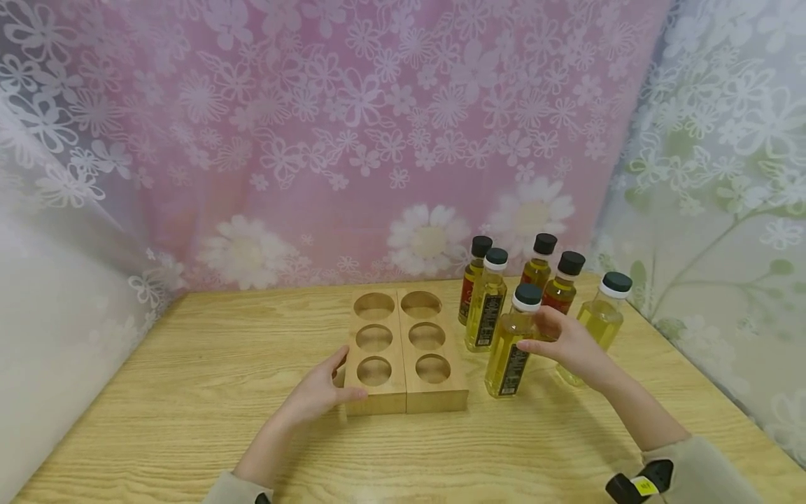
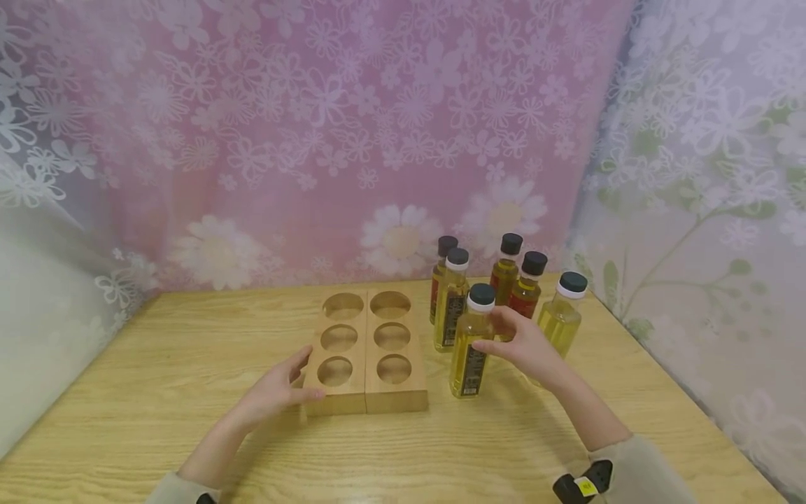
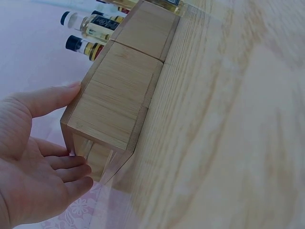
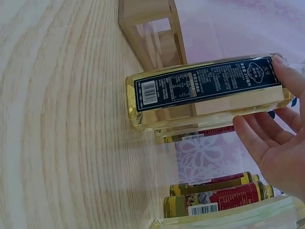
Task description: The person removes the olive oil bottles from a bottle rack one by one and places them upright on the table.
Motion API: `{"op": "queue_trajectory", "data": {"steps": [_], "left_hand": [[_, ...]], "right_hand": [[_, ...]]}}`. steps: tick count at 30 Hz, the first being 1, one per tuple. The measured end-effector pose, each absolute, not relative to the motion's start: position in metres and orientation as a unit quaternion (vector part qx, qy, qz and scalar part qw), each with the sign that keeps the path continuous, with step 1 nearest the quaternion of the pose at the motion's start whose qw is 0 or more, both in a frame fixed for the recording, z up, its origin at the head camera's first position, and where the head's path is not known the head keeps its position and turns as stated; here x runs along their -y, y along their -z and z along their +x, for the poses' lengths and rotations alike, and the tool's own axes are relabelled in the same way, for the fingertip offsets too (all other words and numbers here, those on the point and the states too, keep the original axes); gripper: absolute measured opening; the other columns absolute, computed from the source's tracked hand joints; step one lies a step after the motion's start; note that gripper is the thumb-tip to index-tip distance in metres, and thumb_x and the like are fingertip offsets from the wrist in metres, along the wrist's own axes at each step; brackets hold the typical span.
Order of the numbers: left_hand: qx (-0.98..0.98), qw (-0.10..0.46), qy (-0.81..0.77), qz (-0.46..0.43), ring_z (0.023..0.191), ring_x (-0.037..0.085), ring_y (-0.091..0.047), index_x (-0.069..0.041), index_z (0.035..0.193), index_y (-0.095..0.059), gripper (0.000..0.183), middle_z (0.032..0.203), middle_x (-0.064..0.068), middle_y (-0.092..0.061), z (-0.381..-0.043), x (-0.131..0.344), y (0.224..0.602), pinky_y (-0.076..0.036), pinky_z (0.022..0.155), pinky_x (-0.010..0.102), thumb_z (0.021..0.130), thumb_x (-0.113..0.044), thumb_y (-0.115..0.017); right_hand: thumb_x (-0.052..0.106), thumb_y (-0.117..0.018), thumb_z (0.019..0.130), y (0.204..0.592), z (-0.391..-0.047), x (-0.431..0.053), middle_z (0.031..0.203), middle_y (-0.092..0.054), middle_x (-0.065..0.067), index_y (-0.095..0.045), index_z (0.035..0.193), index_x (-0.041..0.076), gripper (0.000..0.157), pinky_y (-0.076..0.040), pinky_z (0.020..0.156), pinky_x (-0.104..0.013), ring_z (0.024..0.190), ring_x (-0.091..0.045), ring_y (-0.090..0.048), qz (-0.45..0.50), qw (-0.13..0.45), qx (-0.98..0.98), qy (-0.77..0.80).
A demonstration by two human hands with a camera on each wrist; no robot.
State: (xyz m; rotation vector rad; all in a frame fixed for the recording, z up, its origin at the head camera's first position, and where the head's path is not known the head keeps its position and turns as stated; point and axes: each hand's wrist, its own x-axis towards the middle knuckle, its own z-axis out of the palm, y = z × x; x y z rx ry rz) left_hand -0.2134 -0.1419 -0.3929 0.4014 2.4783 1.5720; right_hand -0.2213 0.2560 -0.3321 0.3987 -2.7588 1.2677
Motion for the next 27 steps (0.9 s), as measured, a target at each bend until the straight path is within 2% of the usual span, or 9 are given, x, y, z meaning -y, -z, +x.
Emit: {"op": "queue_trajectory", "data": {"steps": [10, 15, 17, 20, 23, 27], "left_hand": [[-0.834, 0.097, -0.527, 0.136, 0.132, 0.048, -0.02, 0.003, 0.146, -0.017, 0.099, 0.149, 0.022, -0.021, -0.217, 0.141, 0.395, -0.027, 0.103, 0.055, 0.075, -0.029, -0.078], [-0.833, 0.096, -0.527, 0.138, 0.131, 0.049, -0.022, 0.003, 0.146, -0.018, 0.097, 0.148, 0.023, -0.023, -0.217, 0.14, 0.394, -0.028, 0.102, 0.056, 0.076, -0.026, -0.078], [-0.833, 0.096, -0.528, 0.137, 0.131, 0.049, -0.023, 0.003, 0.146, -0.018, 0.096, 0.148, 0.022, -0.024, -0.216, 0.139, 0.393, -0.029, 0.101, 0.056, 0.076, -0.025, -0.078], [-0.832, 0.096, -0.529, 0.135, 0.131, 0.049, -0.023, 0.002, 0.146, -0.018, 0.096, 0.148, 0.022, -0.024, -0.216, 0.138, 0.393, -0.029, 0.101, 0.056, 0.076, -0.024, -0.078], [-0.832, 0.096, -0.53, 0.133, 0.131, 0.048, -0.022, 0.002, 0.146, -0.018, 0.096, 0.148, 0.022, -0.024, -0.217, 0.138, 0.392, -0.029, 0.101, 0.056, 0.076, -0.024, -0.078], [-0.833, 0.097, -0.529, 0.13, 0.132, 0.048, -0.021, 0.002, 0.146, -0.018, 0.096, 0.149, 0.021, -0.023, -0.218, 0.138, 0.391, -0.027, 0.102, 0.056, 0.076, -0.025, -0.078]], "right_hand": [[0.025, -0.068, 0.086, 0.334, -0.218, -0.261, 0.129, -0.046, -0.028, -0.039, 0.134, -0.008, 0.065, -0.044, 0.089, -0.052, 0.113, -0.042, -0.048, 0.122, 0.028, 0.902, -0.413], [0.022, -0.067, 0.087, 0.336, -0.216, -0.268, 0.126, -0.049, -0.029, -0.04, 0.132, -0.01, 0.062, -0.049, 0.084, -0.044, 0.11, -0.041, -0.052, 0.131, 0.028, 0.897, -0.422], [0.021, -0.066, 0.087, 0.335, -0.214, -0.271, 0.123, -0.052, -0.026, -0.043, 0.131, -0.009, 0.058, -0.051, 0.08, -0.038, 0.107, -0.035, -0.056, 0.134, 0.032, 0.895, -0.424], [0.021, -0.064, 0.089, 0.332, -0.21, -0.275, 0.119, -0.056, -0.023, -0.048, 0.128, -0.006, 0.05, -0.051, 0.076, -0.029, 0.1, -0.018, -0.06, 0.142, 0.037, 0.892, -0.427], [0.022, -0.061, 0.092, 0.327, -0.206, -0.277, 0.115, -0.059, -0.019, -0.052, 0.125, -0.002, 0.042, -0.051, 0.074, -0.026, 0.092, -0.005, -0.06, 0.148, 0.043, 0.891, -0.426], [0.023, -0.056, 0.095, 0.319, -0.201, -0.276, 0.112, -0.061, -0.015, -0.054, 0.122, -0.001, 0.036, -0.05, 0.075, -0.024, 0.09, -0.004, -0.061, 0.155, 0.067, 0.892, -0.419]]}}
